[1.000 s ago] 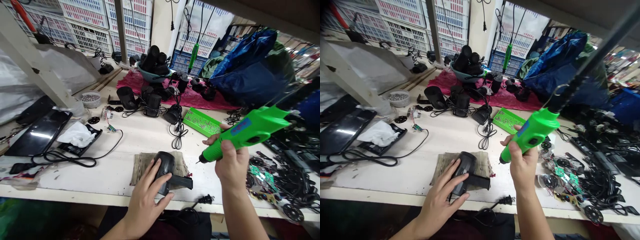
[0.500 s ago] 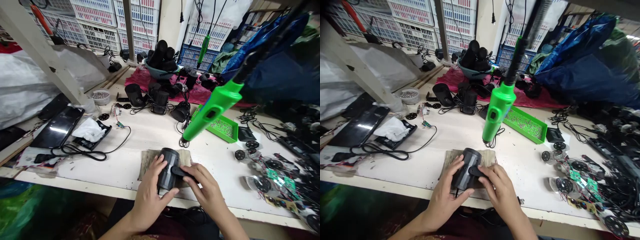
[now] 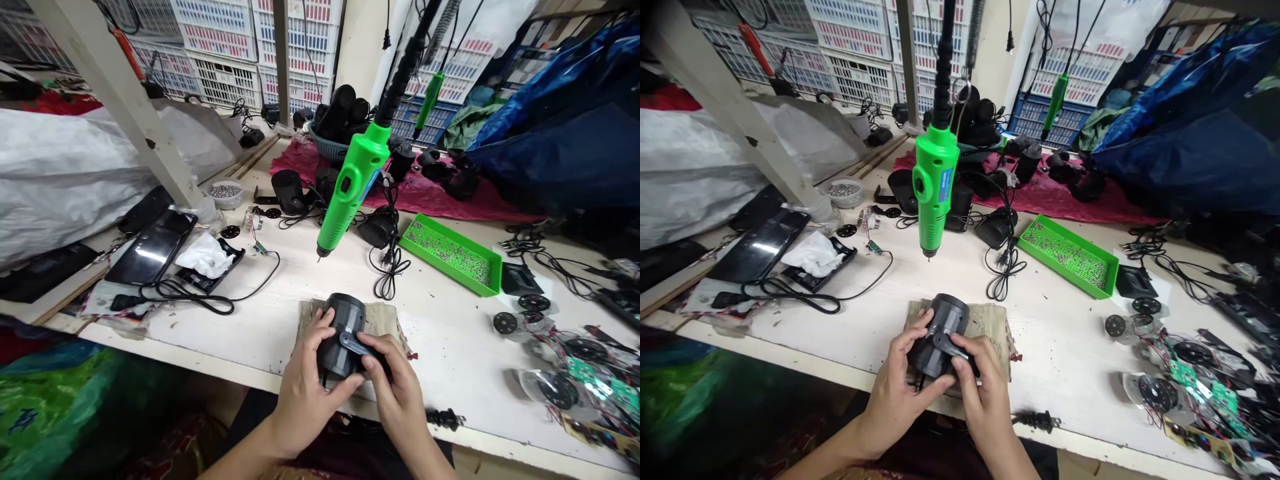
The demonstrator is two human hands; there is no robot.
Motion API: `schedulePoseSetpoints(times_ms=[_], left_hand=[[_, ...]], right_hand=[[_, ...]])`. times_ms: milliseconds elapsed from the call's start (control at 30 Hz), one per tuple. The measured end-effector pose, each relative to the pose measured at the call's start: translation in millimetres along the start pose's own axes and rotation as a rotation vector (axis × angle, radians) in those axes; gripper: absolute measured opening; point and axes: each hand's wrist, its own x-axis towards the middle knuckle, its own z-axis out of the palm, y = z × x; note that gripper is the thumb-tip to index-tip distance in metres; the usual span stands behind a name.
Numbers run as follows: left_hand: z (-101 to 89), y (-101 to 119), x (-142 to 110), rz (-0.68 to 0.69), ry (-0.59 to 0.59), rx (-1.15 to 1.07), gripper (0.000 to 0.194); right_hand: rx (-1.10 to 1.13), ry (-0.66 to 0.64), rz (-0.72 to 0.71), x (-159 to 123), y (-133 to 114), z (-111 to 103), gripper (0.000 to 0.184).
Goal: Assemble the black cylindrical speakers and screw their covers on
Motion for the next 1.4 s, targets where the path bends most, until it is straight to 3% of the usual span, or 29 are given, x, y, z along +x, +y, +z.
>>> schedulePoseSetpoints(times_ms=[267, 600, 667, 767, 800, 867, 933, 1033, 1167, 1300, 1400], left_hand=[[-8.1, 1.8, 6.6, 0.153, -0.04, 0.115, 0.037], [-8.9, 0.6, 3.8, 0.239, -0.062, 0.245, 0.036], [-8.4, -0.1, 4.9, 0.239, -0.054, 0.241, 0.035], [-8.0, -0.9, 6.3, 0.238, -0.053, 0.235, 0.035], [-8.0, -1.0, 6.6, 0.242, -0.054, 0.235, 0.035], [-7.6, -0.8, 7.4, 0.254, -0.047, 0.241, 0.034], [-6.8, -0.3, 8.1, 0.262, -0.032, 0.251, 0.033], [-5.4, 0.4, 7.9, 0.273, -0.023, 0.264, 0.033], [-4.6, 0.0, 5.7, 0.289, -0.017, 0.259, 0.034], [-5.2, -0.5, 6.2, 0.283, -0.026, 0.223, 0.039], [-5.9, 0.2, 8.4, 0.275, -0.033, 0.19, 0.037]], right_hand=[[-0.047, -0.016, 0.018, 9.0, -4.1, 0.5, 0.021], [-0.08, -0.08, -0.024, 3.2, -7.0, -2.9, 0.023], [-0.124, 0.105, -0.077, 3.7, -11.0, -13.7, 0.03], [-0.09, 0.603, -0.148, 18.1, -14.2, -44.0, 0.051], [-0.037, 0.675, -0.129, 26.9, -13.4, -55.3, 0.058], [0.071, 0.576, -0.103, 47.3, -9.2, -73.8, 0.062], [0.185, 0.462, -0.088, 66.5, -4.3, -82.9, 0.049], [0.311, 0.474, -0.128, 83.9, -7.0, -79.4, 0.036], [0.468, 0.504, -0.082, 87.7, -41.8, -67.4, 0.04], [0.559, 0.376, -0.099, 90.0, -88.3, -59.0, 0.055], [0.582, 0.293, -0.123, 93.6, -109.1, -44.7, 0.052]])
